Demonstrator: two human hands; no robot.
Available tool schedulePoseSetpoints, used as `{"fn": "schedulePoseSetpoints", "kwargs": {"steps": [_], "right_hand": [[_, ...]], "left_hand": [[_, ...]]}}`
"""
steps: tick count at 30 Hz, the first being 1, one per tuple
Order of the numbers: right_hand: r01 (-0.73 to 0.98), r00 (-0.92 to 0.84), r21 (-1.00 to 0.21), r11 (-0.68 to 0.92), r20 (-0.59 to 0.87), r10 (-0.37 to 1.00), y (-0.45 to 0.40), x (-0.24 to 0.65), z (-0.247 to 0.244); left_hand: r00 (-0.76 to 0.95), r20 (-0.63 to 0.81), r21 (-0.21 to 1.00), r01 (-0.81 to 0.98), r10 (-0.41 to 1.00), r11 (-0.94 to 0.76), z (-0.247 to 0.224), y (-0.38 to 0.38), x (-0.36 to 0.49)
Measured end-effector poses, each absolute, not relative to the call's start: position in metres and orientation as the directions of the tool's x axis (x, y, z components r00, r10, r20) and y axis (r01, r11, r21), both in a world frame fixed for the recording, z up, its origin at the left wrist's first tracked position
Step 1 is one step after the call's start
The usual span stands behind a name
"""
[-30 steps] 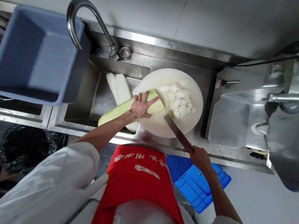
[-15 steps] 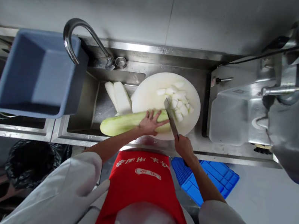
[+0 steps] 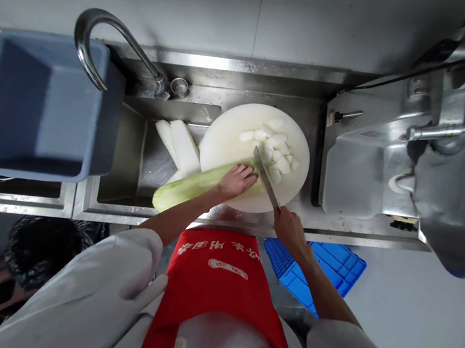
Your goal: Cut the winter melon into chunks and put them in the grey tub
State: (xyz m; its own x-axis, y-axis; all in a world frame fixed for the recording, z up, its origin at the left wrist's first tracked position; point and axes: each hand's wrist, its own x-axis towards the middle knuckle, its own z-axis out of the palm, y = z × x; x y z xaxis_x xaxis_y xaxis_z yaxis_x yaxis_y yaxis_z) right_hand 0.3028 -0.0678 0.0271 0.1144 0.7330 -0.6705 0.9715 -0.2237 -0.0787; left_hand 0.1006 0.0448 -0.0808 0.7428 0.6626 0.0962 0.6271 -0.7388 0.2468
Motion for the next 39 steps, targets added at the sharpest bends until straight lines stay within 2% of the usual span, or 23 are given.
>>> {"fn": "schedulePoseSetpoints", "kwargs": {"steps": [7,12,17,22,26,31,39], "right_hand": [[0.974,0.100,-0.075,-0.216,-0.707,0.700,-0.085,0.306,0.051],[0.974,0.075,-0.092,-0.206,-0.728,0.682,-0.057,0.295,0.029],[0.963,0.052,-0.159,-0.216,-0.679,0.732,-0.019,0.279,-0.008],[0.962,-0.013,-0.220,-0.163,-0.633,0.774,-0.018,0.296,-0.006],[0.961,0.046,-0.188,-0.203,-0.615,0.787,-0.042,0.301,0.019],[0.960,0.053,-0.170,-0.223,-0.670,0.740,-0.062,0.299,0.037],[0.959,0.055,-0.171,-0.228,-0.673,0.738,-0.030,0.279,0.008]], "left_hand": [[0.747,0.107,0.208,0.628,0.656,-0.750,-0.079,0.043,0.100],[0.753,0.094,0.231,0.620,0.651,-0.750,-0.079,0.045,0.101],[0.746,0.096,0.264,0.620,0.659,-0.739,-0.076,0.046,0.100],[0.733,0.064,0.319,0.628,0.678,-0.710,-0.071,0.045,0.100],[0.728,0.044,0.327,0.636,0.684,-0.699,-0.068,0.046,0.101],[0.739,0.033,0.313,0.632,0.673,-0.709,-0.065,0.046,0.102],[0.724,0.052,0.369,0.626,0.687,-0.687,-0.074,0.048,0.101]]}}
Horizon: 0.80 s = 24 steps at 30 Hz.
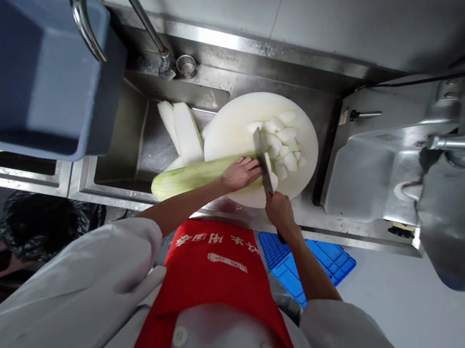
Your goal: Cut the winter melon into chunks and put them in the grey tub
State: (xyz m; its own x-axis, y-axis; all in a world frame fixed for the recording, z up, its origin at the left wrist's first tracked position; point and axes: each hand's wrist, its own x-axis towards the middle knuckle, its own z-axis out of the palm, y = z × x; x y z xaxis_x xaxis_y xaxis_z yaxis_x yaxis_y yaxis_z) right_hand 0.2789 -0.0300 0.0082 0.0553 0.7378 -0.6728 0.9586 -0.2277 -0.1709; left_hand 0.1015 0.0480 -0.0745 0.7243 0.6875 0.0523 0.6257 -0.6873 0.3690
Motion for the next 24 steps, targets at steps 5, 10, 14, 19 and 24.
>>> {"fn": "schedulePoseSetpoints", "kwargs": {"steps": [5,10,14,19,24], "right_hand": [[0.948,0.051,-0.216,-0.234,-0.623,0.781,-0.033,0.277,-0.001],[0.928,0.085,-0.246,-0.278,-0.589,0.804,-0.076,0.289,0.015],[0.952,0.078,-0.184,-0.244,-0.625,0.777,-0.093,0.294,0.023],[0.953,0.107,-0.154,-0.260,-0.634,0.766,-0.076,0.284,0.003],[0.957,0.081,-0.177,-0.229,-0.597,0.798,-0.064,0.283,-0.009]], "left_hand": [[0.718,0.056,0.384,0.626,0.694,-0.679,-0.071,0.047,0.101],[0.720,0.051,0.382,0.626,0.692,-0.680,-0.067,0.047,0.100],[0.717,0.051,0.365,0.635,0.696,-0.681,-0.069,0.048,0.102],[0.713,0.032,0.393,0.635,0.700,-0.665,-0.070,0.049,0.102],[0.727,0.039,0.424,0.609,0.686,-0.670,-0.066,0.049,0.096]]}}
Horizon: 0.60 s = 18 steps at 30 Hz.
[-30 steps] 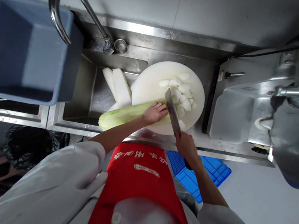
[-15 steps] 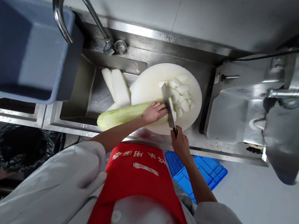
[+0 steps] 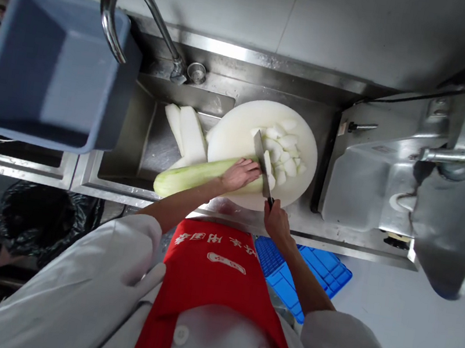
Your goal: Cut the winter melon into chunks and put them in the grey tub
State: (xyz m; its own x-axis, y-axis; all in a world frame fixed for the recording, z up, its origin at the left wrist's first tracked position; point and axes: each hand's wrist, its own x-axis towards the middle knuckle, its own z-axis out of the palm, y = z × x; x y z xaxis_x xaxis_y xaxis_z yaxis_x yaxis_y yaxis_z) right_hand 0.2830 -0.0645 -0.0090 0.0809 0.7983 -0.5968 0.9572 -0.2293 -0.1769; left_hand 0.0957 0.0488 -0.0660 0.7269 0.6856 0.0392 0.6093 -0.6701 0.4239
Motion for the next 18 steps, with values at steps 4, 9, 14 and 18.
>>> {"fn": "schedulePoseSetpoints", "kwargs": {"steps": [4,9,14,18], "right_hand": [[0.964,0.074,-0.172,-0.200,-0.551,0.831,-0.080,0.293,0.009],[0.968,0.075,-0.152,-0.202,-0.591,0.803,-0.108,0.294,0.038],[0.968,0.094,-0.122,-0.221,-0.636,0.766,-0.099,0.283,0.040],[0.955,0.125,-0.130,-0.265,-0.637,0.761,-0.073,0.269,0.014]], "left_hand": [[0.733,0.053,0.382,0.613,0.679,-0.692,-0.069,0.048,0.094],[0.747,0.056,0.355,0.606,0.663,-0.712,-0.072,0.048,0.095],[0.746,0.050,0.375,0.602,0.664,-0.705,-0.073,0.049,0.096],[0.743,0.052,0.378,0.603,0.667,-0.702,-0.074,0.049,0.097]]}}
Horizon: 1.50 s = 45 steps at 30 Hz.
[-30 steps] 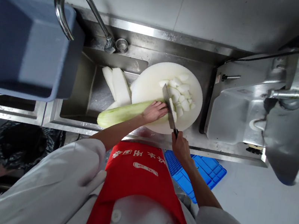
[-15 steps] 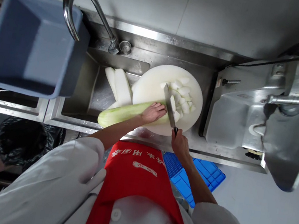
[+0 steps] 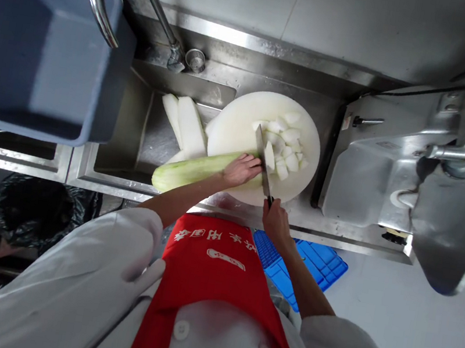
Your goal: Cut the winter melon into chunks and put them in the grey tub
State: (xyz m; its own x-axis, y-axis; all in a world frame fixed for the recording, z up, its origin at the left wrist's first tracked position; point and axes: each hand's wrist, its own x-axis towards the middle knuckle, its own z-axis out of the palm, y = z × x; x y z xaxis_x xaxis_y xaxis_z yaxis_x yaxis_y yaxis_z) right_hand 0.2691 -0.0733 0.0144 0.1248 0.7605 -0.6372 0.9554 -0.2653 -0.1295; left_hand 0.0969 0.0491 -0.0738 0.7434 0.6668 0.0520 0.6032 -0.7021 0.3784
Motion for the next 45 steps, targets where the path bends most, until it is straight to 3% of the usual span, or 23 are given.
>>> {"fn": "schedulePoseSetpoints", "kwargs": {"steps": [6,11,17,23,29,45], "right_hand": [[0.955,0.093,-0.175,-0.240,-0.593,0.800,-0.059,0.272,-0.006],[0.957,0.089,-0.182,-0.225,-0.556,0.826,-0.079,0.285,0.024],[0.968,0.085,-0.137,-0.212,-0.614,0.785,-0.105,0.285,0.047],[0.962,0.119,-0.123,-0.246,-0.620,0.775,-0.079,0.266,0.014],[0.955,0.076,-0.195,-0.224,-0.568,0.819,-0.057,0.278,-0.016],[0.958,0.077,-0.191,-0.212,-0.543,0.836,-0.094,0.280,0.041]], "left_hand": [[0.705,0.079,0.383,0.631,0.705,-0.675,-0.069,0.043,0.093],[0.699,0.102,0.357,0.639,0.708,-0.682,-0.069,0.041,0.091],[0.699,0.116,0.367,0.630,0.706,-0.684,-0.074,0.043,0.094],[0.702,0.151,0.354,0.619,0.696,-0.701,-0.080,0.043,0.093],[0.692,0.171,0.387,0.608,0.702,-0.694,-0.079,0.042,0.090],[0.687,0.172,0.388,0.611,0.706,-0.690,-0.076,0.043,0.091]]}}
